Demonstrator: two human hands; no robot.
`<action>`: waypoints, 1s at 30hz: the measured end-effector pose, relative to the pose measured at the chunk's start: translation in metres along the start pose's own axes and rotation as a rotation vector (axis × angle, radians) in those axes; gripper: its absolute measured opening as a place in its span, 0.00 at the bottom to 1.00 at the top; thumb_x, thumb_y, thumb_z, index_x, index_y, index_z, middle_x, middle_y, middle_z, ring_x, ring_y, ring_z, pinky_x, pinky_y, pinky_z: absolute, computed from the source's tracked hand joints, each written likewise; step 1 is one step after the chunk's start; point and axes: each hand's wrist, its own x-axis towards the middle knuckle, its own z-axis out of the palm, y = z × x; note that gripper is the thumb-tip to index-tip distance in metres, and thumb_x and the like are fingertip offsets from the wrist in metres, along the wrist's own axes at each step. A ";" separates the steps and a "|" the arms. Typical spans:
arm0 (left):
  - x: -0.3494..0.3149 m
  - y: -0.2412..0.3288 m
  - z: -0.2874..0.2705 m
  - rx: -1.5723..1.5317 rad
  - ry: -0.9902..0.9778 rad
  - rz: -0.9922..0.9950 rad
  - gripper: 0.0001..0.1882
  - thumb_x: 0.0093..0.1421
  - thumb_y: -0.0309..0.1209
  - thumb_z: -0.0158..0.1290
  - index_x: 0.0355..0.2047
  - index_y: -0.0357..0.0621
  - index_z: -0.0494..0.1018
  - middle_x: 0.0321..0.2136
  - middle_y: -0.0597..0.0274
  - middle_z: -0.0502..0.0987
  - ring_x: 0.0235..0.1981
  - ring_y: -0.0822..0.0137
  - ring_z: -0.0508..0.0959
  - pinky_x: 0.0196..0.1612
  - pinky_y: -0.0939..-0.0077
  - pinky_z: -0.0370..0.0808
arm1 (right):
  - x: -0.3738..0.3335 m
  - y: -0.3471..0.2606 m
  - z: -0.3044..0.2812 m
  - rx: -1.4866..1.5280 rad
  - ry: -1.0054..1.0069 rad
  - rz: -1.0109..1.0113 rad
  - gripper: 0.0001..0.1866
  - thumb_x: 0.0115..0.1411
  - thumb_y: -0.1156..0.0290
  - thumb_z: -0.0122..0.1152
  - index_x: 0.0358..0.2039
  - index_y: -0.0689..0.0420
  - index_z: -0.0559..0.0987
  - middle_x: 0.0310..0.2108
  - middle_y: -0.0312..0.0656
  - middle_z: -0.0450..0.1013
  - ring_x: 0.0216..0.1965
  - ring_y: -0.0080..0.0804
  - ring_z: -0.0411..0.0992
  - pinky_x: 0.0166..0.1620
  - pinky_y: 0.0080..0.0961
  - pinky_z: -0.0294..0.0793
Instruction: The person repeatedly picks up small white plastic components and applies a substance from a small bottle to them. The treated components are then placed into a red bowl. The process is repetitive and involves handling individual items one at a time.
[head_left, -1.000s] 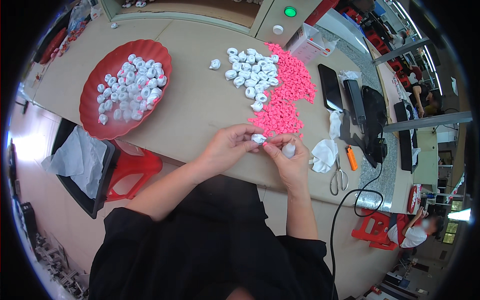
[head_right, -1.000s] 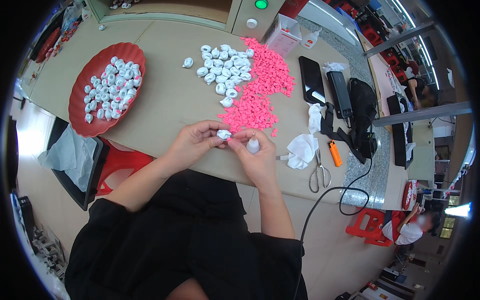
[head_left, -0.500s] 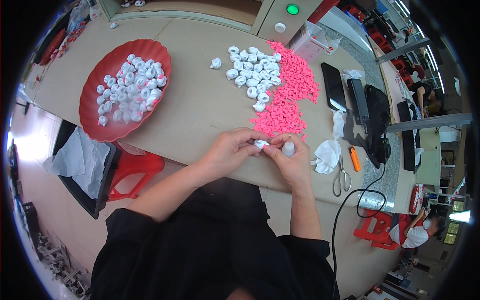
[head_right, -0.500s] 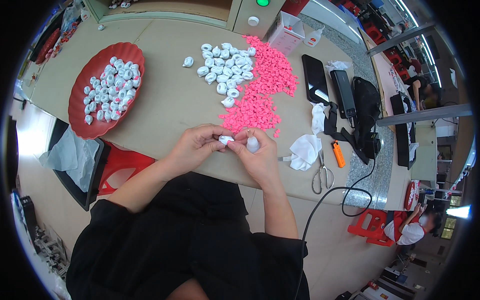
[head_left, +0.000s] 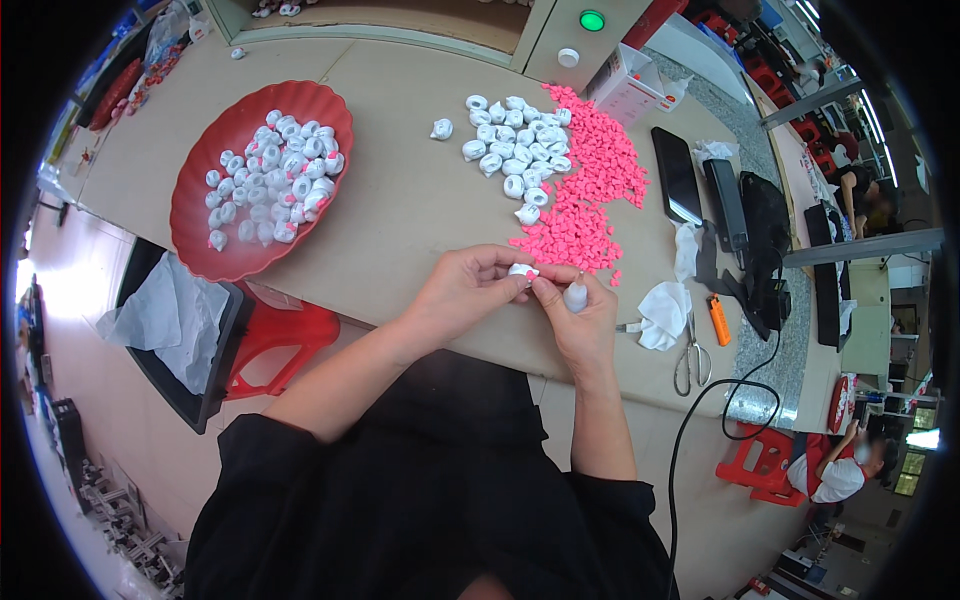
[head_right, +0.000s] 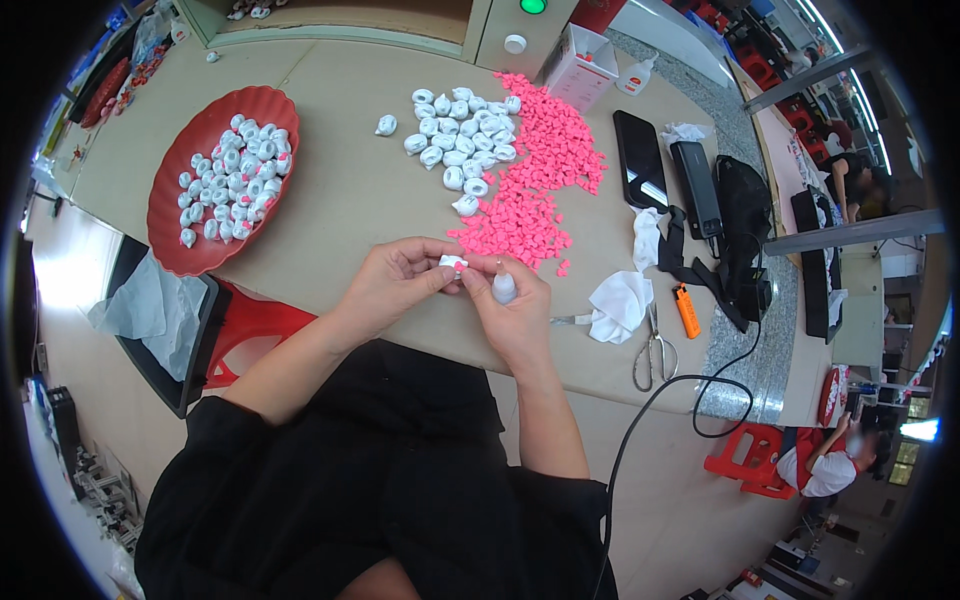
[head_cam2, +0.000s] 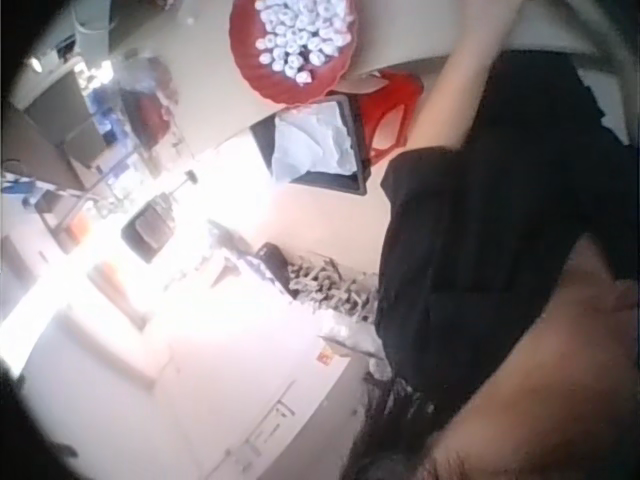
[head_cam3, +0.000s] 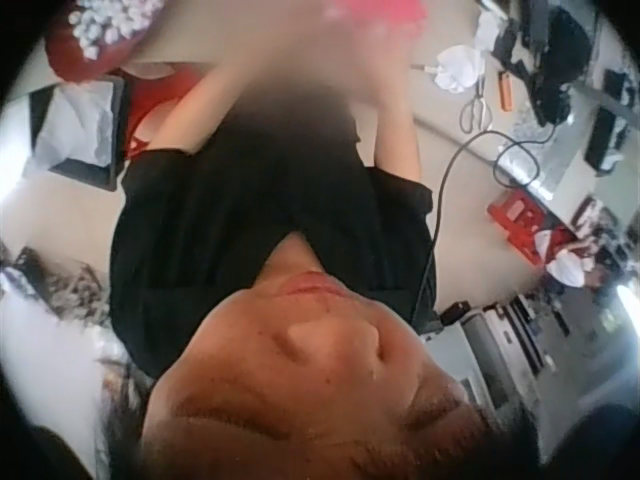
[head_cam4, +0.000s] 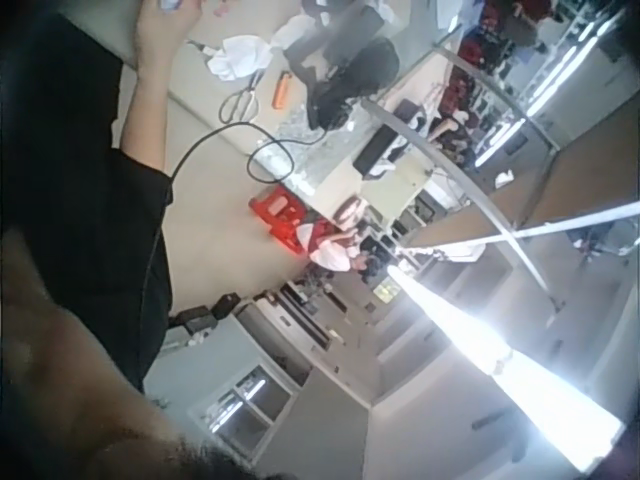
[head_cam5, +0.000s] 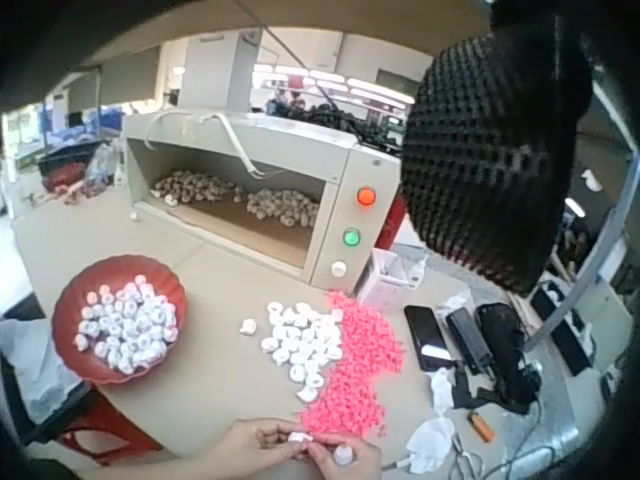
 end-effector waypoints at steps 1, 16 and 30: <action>0.001 0.001 0.000 0.002 0.003 -0.008 0.12 0.57 0.22 0.49 0.42 0.31 0.68 0.36 0.56 0.74 0.35 0.72 0.75 0.40 0.80 0.73 | 0.000 0.000 0.000 0.001 -0.005 -0.017 0.07 0.51 0.78 0.60 0.32 0.64 0.77 0.27 0.37 0.73 0.30 0.20 0.69 0.33 0.16 0.68; 0.003 0.000 0.001 -0.016 0.051 -0.071 0.11 0.56 0.21 0.49 0.40 0.31 0.70 0.31 0.56 0.76 0.30 0.72 0.76 0.38 0.80 0.74 | -0.003 0.006 0.006 -0.364 0.043 -0.483 0.08 0.44 0.84 0.56 0.28 0.63 0.73 0.23 0.44 0.69 0.25 0.34 0.68 0.30 0.24 0.67; 0.006 0.004 -0.003 -0.112 0.018 -0.129 0.09 0.57 0.26 0.50 0.37 0.34 0.70 0.30 0.60 0.74 0.28 0.74 0.74 0.34 0.82 0.74 | 0.002 -0.003 0.002 0.035 0.062 0.092 0.06 0.53 0.76 0.58 0.32 0.64 0.77 0.28 0.36 0.73 0.29 0.17 0.68 0.32 0.14 0.67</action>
